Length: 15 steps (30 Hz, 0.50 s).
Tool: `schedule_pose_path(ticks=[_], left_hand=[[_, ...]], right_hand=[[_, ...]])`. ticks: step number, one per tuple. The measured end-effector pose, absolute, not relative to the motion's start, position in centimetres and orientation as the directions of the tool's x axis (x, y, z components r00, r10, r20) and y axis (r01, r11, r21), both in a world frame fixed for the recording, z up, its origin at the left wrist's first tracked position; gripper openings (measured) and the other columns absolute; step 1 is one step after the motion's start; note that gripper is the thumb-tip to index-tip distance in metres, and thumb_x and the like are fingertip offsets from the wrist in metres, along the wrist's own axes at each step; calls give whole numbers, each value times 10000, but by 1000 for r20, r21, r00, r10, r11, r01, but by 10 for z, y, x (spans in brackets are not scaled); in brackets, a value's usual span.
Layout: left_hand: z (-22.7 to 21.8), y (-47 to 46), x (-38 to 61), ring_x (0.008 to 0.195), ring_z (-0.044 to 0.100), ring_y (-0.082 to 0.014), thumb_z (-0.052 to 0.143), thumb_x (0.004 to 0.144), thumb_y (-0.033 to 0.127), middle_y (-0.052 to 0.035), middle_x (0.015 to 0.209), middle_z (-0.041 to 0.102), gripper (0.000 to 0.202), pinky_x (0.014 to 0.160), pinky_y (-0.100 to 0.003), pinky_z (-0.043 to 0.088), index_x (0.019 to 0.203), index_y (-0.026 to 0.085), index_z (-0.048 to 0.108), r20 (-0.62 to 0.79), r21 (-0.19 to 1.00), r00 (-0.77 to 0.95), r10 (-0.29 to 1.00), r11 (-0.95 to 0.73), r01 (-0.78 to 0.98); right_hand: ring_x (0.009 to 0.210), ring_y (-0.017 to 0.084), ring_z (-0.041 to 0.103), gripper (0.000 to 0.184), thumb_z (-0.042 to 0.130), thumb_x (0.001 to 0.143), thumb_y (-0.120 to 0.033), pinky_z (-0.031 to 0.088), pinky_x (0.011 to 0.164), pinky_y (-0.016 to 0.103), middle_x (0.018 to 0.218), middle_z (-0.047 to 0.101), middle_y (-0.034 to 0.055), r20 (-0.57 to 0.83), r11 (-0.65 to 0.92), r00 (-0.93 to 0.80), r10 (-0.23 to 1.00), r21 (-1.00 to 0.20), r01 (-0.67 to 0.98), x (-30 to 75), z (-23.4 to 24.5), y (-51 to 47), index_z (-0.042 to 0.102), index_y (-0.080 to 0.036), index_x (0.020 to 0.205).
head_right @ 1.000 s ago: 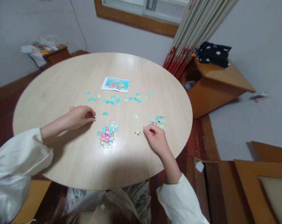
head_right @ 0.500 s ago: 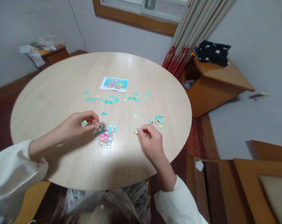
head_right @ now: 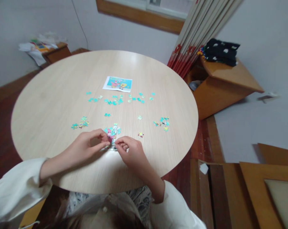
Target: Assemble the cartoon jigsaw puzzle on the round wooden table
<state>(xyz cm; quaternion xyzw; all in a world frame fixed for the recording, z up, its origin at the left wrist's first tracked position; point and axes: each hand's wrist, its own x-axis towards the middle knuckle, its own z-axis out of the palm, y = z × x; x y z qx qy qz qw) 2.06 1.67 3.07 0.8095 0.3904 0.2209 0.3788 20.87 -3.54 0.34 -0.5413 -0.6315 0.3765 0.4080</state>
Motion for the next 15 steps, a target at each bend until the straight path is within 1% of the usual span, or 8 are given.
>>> schedule_pose_path(ticks=[2,5,6,8,11,15], left_hand=[[29,14,15,799,642,-177,511,911,234,-38,833,713,133,765,-356,502,862,192,628,171,672,650,741,-570,473],[20,6,8,983,655,-193,438,939,142,-81,1041,728,231,952,-430,474,1033,179,646,322,478,766,556,-794,376],[16,3,6,1038,648,-199,426,939,117,-99,1103,717,260,1003,-446,452,1081,166,639,348,417,788,507,-837,355],[10,-2,3,1122,624,-221,415,936,93,-130,1182,691,295,1063,-467,420,1143,134,622,367,317,815,448,-884,344],[4,-9,2,1183,592,-250,399,940,104,-156,1217,669,327,1090,-492,407,1196,111,601,335,254,839,428,-899,357],[2,-15,2,1227,559,-286,418,944,171,-169,1258,635,392,1100,-540,384,1316,122,533,274,277,844,462,-878,391]], right_hand=[[653,130,650,112,579,825,-184,531,633,253,738,712,30,72,95,-73,995,-912,399,209,4,-33,676,-190,769],[630,124,632,125,578,805,-149,510,621,240,694,697,10,43,75,-81,996,-896,438,208,6,-30,672,-196,739],[622,122,624,131,578,797,-134,502,621,238,681,690,4,41,76,-87,995,-887,456,207,7,-29,668,-198,727],[600,115,601,143,578,783,-105,486,614,232,654,670,-7,44,88,-100,994,-868,489,206,9,-27,656,-199,708],[588,110,566,156,572,770,-72,467,613,231,640,636,-14,67,123,-122,990,-830,544,206,10,-26,632,-196,699],[617,120,544,156,596,774,-71,459,627,245,681,604,-7,108,163,-127,986,-775,610,206,7,-28,588,-201,688]])
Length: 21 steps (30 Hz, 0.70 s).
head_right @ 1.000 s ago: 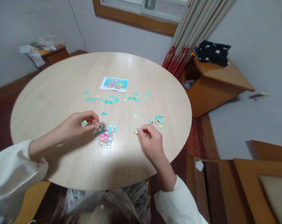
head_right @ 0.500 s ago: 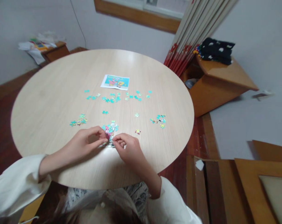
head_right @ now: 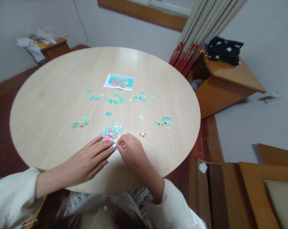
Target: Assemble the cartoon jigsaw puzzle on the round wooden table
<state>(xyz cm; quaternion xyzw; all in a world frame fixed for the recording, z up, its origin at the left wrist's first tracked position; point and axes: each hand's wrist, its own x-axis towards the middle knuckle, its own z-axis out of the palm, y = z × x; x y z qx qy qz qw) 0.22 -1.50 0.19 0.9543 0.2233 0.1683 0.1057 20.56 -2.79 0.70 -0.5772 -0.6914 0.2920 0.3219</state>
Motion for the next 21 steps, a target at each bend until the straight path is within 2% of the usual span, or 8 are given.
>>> schedule_pose_path(ticks=[3,8,13,17,21], left_hand=[[0,-18,3,1250,537,-307,434,940,199,-178,1292,610,428,1098,-563,373,1356,123,497,248,283,843,477,-868,408],[2,-18,7,1193,561,-294,391,939,150,-174,1233,631,378,1084,-542,393,1280,108,550,277,238,837,473,-877,417],[8,-16,10,1105,585,-274,389,938,145,-160,1142,642,328,1057,-502,427,1205,93,570,282,215,846,452,-889,404],[7,-17,10,1128,568,-289,423,938,177,-166,1157,628,356,1065,-507,413,1265,98,541,296,197,843,449,-892,407],[5,-18,12,1114,569,-288,432,930,153,-163,1134,627,331,1068,-509,409,1230,93,559,296,181,844,447,-894,410]], right_hand=[[617,123,525,168,607,784,-79,455,624,254,700,584,-4,118,168,-121,986,-768,619,205,4,-30,560,-203,681],[615,122,520,151,591,802,-119,450,609,252,682,578,-7,107,139,-90,990,-830,540,207,4,-31,559,-208,684],[572,117,511,106,595,832,-257,426,546,247,646,574,-8,55,9,97,994,-905,424,229,7,-36,592,-196,745],[608,138,537,115,599,839,-280,441,576,273,681,611,19,117,-10,218,969,-862,507,259,8,-41,624,-191,771],[786,194,616,124,569,865,-232,490,717,344,835,677,71,214,70,150,965,-764,641,284,8,-38,687,-194,852]])
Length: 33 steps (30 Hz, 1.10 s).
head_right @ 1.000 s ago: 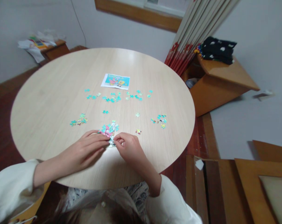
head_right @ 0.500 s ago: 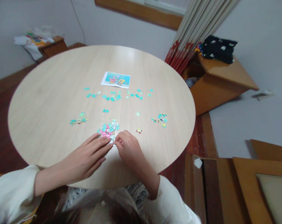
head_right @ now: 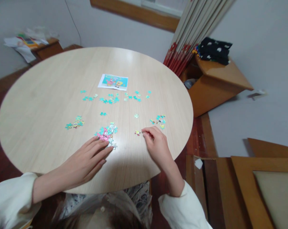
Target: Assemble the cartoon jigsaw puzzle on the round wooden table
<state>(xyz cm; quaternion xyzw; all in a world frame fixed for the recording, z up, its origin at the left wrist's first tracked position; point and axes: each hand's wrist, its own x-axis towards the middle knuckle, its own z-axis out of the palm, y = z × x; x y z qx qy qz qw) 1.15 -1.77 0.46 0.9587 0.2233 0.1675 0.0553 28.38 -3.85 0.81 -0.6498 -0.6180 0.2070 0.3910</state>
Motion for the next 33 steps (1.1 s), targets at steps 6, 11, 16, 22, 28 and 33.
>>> schedule_pose_path(ticks=[6,11,16,22,28,33], left_hand=[[3,-17,11,1105,565,-283,416,910,87,-165,1145,618,359,1019,-510,462,1252,93,522,348,161,835,426,-904,395],[-1,-19,7,1165,530,-298,425,871,22,-203,1207,583,391,980,-476,508,1253,56,500,371,171,823,429,-903,394],[-3,-19,6,1186,525,-298,436,867,16,-204,1220,581,415,1007,-483,494,1273,60,506,385,225,814,435,-900,374],[-3,-21,-2,1225,514,-277,452,869,6,-187,1253,583,446,1071,-477,441,1303,86,511,430,284,786,445,-893,350],[3,-12,-29,1149,546,-247,414,902,11,-152,1195,586,401,1018,-445,469,1269,131,521,455,336,681,574,-819,465],[3,-8,-45,1126,568,-244,421,919,65,-121,1188,590,386,972,-419,495,1266,187,536,449,354,624,639,-769,532]], right_hand=[[928,200,617,201,589,870,-147,488,857,381,977,661,77,151,177,-102,983,-672,719,293,10,-24,714,-217,1011],[912,181,612,223,580,868,-100,478,834,338,977,652,73,41,203,-225,974,-609,767,293,15,-12,717,-210,1005],[837,168,600,133,635,811,-77,457,773,308,904,655,55,-32,144,-202,979,-595,791,294,22,-5,677,-185,877],[686,139,569,91,691,758,-137,428,667,284,719,631,5,-109,0,-108,988,-703,711,291,27,-5,611,-181,751],[646,137,609,93,651,787,-256,469,639,293,701,673,34,-187,-143,-71,980,-903,406,285,19,-9,637,-170,754],[633,129,630,120,665,760,-249,513,663,301,734,706,46,-239,-212,-114,964,-955,208,263,15,-7,684,-159,838]])
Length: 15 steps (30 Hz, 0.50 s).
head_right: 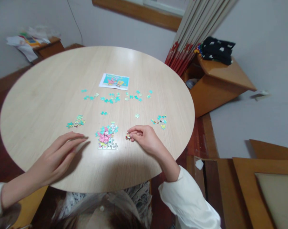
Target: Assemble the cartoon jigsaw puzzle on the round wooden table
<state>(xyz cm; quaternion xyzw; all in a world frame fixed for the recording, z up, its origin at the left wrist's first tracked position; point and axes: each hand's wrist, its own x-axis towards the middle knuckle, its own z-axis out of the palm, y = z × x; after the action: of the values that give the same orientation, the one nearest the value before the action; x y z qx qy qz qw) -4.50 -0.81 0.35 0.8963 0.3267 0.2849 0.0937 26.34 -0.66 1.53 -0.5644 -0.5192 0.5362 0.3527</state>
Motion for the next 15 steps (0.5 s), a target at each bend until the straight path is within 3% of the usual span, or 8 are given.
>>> schedule_pose_path(ticks=[7,15], left_hand=[[4,-11,-46,1078,592,-230,425,920,77,-113,1146,607,336,935,-403,510,1202,194,565,462,355,598,655,-754,552],[10,3,-56,804,594,-190,531,921,205,-56,869,594,89,714,-329,504,913,193,618,500,335,491,713,-682,650]], right_hand=[[593,114,594,47,669,750,-185,475,611,266,667,685,29,-276,-232,-111,955,-925,301,242,20,-2,680,-160,712],[655,130,620,71,662,764,-158,459,645,267,704,714,52,-266,-196,-114,957,-885,423,240,25,-3,691,-154,700]])
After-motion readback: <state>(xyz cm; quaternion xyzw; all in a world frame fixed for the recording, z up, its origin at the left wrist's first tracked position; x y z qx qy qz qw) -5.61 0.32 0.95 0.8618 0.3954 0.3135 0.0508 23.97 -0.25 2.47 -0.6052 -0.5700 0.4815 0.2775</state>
